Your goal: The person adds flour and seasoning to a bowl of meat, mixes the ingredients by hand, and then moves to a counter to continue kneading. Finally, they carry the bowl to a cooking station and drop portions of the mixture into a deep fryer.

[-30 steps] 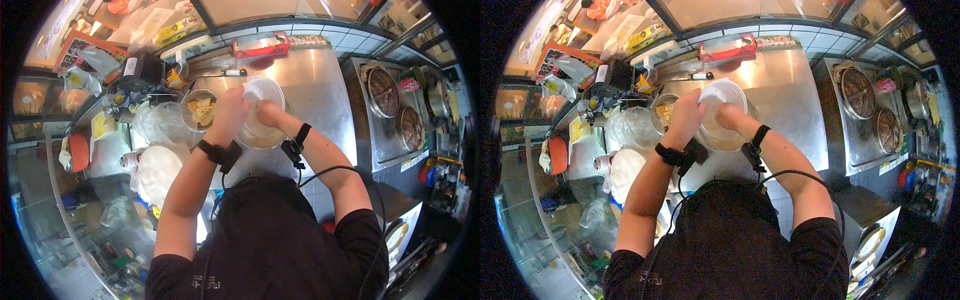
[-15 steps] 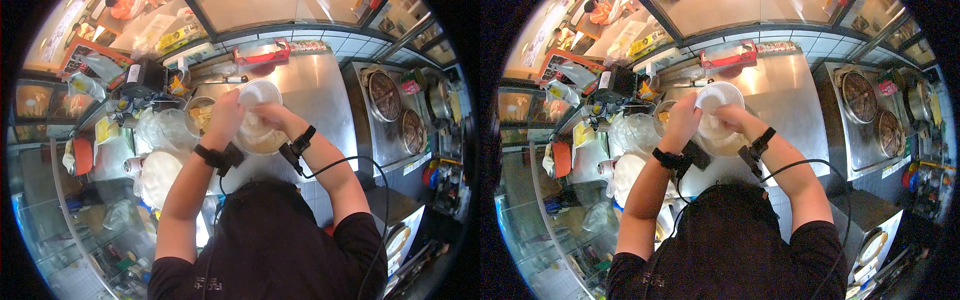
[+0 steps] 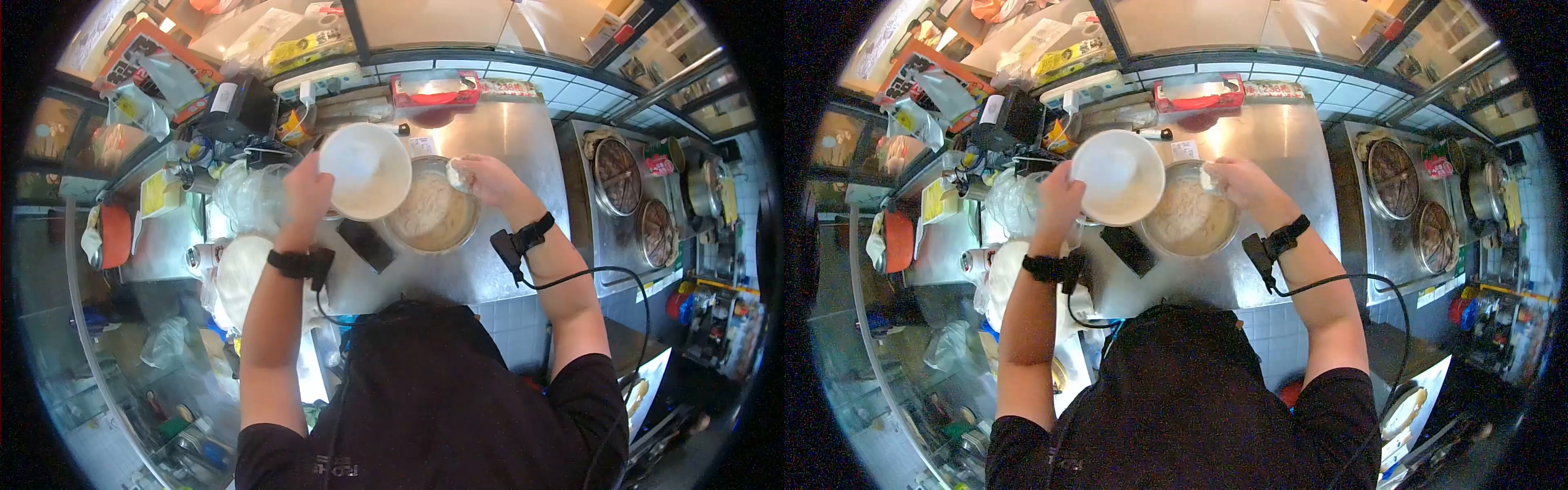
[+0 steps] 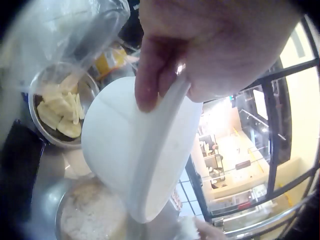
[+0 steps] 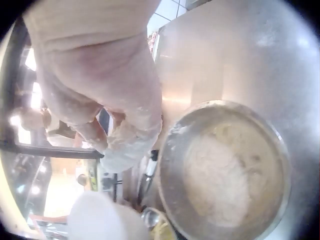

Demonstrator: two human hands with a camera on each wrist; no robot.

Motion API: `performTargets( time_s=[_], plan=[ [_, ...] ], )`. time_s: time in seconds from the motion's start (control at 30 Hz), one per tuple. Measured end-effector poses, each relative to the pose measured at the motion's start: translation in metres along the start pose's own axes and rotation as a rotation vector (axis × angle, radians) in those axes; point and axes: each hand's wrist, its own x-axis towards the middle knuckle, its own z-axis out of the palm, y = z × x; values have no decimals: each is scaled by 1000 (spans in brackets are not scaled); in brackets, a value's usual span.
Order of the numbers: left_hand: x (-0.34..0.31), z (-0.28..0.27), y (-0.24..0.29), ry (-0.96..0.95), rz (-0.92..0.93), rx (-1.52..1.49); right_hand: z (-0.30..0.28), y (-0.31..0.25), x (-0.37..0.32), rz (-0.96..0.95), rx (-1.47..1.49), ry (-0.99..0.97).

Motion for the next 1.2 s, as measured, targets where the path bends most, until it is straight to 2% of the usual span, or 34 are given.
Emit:
performTargets(
  time_s=[0.07,0.13,0.17,0.23,0.27,0.33,0.4,0.47,0.5,0.57,0.6,0.67,0.7,0.8,0.83,0.9,1.0,1.07,1.13,1.2],
  plan=[
    [-5,-26,-2,26,-74,-63,-15,27,12,7,20,-30],
    [-8,-57,-2,5,-228,-56,-17,54,17,154,-590,260],
    [-10,-69,-6,7,-236,-56,-16,66,19,160,-594,254],
    [-15,-91,-16,27,-265,-110,-9,88,26,195,-1150,83],
    [-18,-101,-23,31,-273,-109,-3,101,33,198,-1154,74],
    [-22,-117,-28,137,-158,-185,18,125,49,-260,-1465,50],
    [-28,-140,-19,147,-214,-132,28,110,66,-208,-1423,78],
    [-31,-159,-14,146,-262,-200,25,90,72,-337,-1582,250],
    [-33,-166,-14,179,-260,-184,30,79,67,-340,-1587,243],
    [-36,-170,-26,217,-214,-214,46,57,53,260,-2074,-142],
    [-36,-170,-32,235,-160,-243,49,59,42,260,-2079,-148],
    [-36,-163,-41,221,-183,-211,50,62,22,-258,-1728,-110],
    [-37,-158,-45,198,-205,-173,45,67,24,-343,-1707,-1],
    [-35,-126,-57,191,-137,-171,47,60,23,-354,-1698,-7],
    [-36,-121,-49,202,-138,-167,62,49,14,-318,-1662,86],
    [-36,-108,-33,94,-228,-201,67,40,8,-356,-1665,75],
    [-35,-83,-42,51,-245,-262,56,40,4,-399,-1683,51],
    [-36,-80,-45,94,-192,-263,51,42,7,-446,-1692,9],
    [-39,-92,-45,39,-267,-313,48,54,6,-247,-1790,-52],
    [-42,-116,-45,72,-307,-326,57,72,7,-308,-1829,-71]
  ],
)
